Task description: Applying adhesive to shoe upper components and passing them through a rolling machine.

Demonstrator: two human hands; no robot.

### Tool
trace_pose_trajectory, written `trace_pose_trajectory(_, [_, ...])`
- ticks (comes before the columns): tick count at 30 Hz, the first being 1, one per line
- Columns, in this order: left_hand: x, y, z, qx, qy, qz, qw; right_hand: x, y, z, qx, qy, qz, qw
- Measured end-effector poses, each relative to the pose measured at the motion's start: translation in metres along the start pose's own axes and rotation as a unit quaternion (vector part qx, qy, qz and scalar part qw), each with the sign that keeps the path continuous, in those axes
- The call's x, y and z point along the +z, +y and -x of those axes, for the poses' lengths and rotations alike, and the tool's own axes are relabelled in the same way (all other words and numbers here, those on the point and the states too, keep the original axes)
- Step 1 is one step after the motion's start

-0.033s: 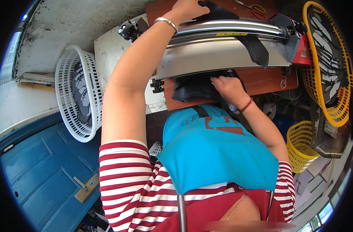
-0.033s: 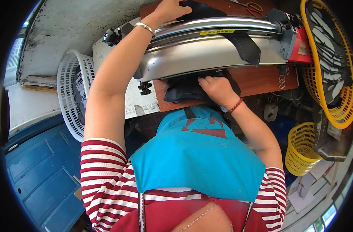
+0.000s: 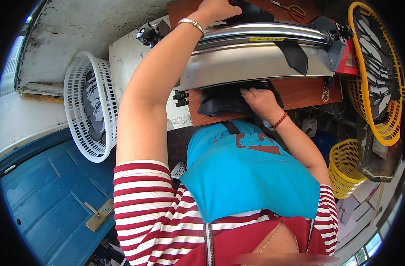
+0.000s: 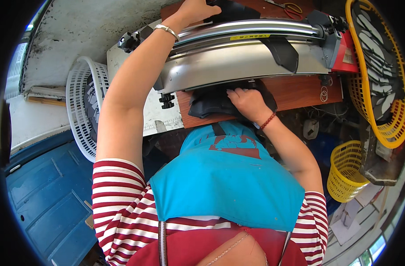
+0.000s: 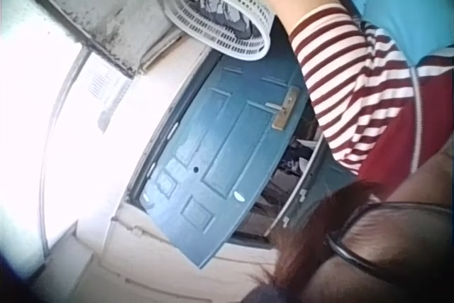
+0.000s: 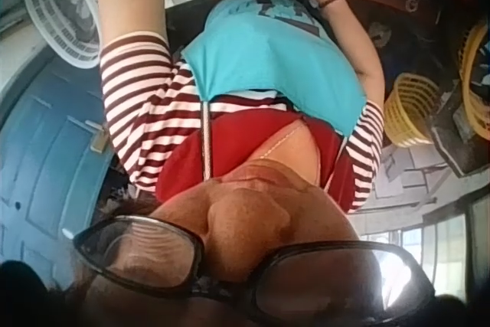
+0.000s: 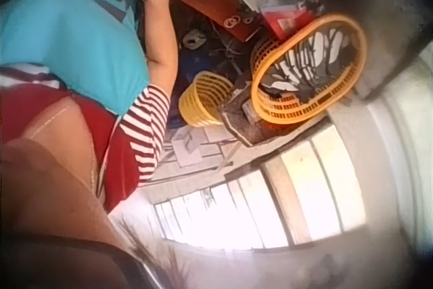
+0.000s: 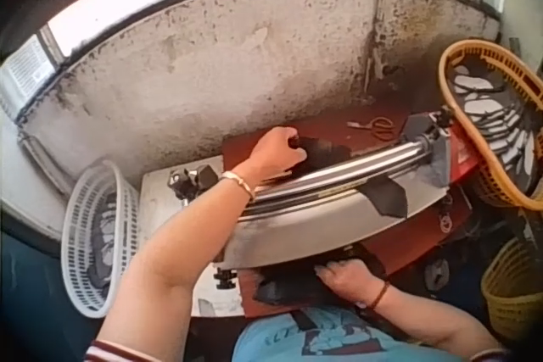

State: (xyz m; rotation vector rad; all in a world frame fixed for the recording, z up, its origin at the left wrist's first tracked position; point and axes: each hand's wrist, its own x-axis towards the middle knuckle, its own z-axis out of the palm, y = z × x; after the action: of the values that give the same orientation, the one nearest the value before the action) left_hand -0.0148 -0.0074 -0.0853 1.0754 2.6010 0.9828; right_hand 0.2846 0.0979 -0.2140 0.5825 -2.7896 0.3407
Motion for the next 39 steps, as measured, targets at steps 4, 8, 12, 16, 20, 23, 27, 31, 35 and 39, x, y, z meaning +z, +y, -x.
trace_pose_trajectory(4, [-0.022, 0.026, 0.001, -0.055, -0.041, 0.026, 0.997, 0.039, -0.005, -0.004, 0.044, -0.010, 0.032, 0.998])
trace_pose_trajectory(8, [-0.021, 0.026, 0.010, -0.113, -0.018, 0.107, 0.988, 0.066, -0.003, -0.016, 0.081, -0.034, 0.100, 0.991])
trace_pose_trajectory(12, [-0.030, 0.030, 0.018, -0.110, -0.027, 0.089, 0.989, 0.086, 0.000, -0.023, 0.093, -0.040, 0.112, 0.989])
trace_pose_trajectory(16, [-0.020, 0.017, 0.014, -0.112, -0.022, 0.094, 0.989, 0.081, 0.000, -0.028, 0.084, -0.044, 0.121, 0.988])
trace_pose_trajectory(20, [-0.013, 0.012, 0.011, -0.124, 0.005, 0.087, 0.989, 0.043, -0.017, -0.021, 0.050, -0.025, 0.080, 0.995])
trace_pose_trajectory(23, [-0.012, 0.007, 0.013, -0.090, 0.070, 0.045, 0.992, -0.016, -0.033, -0.018, 0.024, -0.031, 0.032, 0.999])
trace_pose_trajectory(27, [-0.021, 0.033, 0.021, -0.058, 0.044, 0.008, 0.997, -0.112, -0.035, -0.022, 0.057, 0.079, 0.045, 0.994])
trace_pose_trajectory(31, [0.006, -0.007, 0.024, 0.214, 0.149, -0.108, 0.959, -0.159, -0.005, -0.014, 0.140, 0.048, 0.175, 0.973])
trace_pose_trajectory(35, [0.029, -0.027, 0.003, 0.045, -0.146, -0.117, 0.981, -0.131, 0.036, -0.026, 0.140, 0.023, 0.201, 0.969])
trace_pose_trajectory(39, [0.017, 0.003, -0.001, -0.030, -0.171, -0.165, 0.971, -0.099, 0.045, -0.045, 0.123, 0.089, 0.153, 0.977])
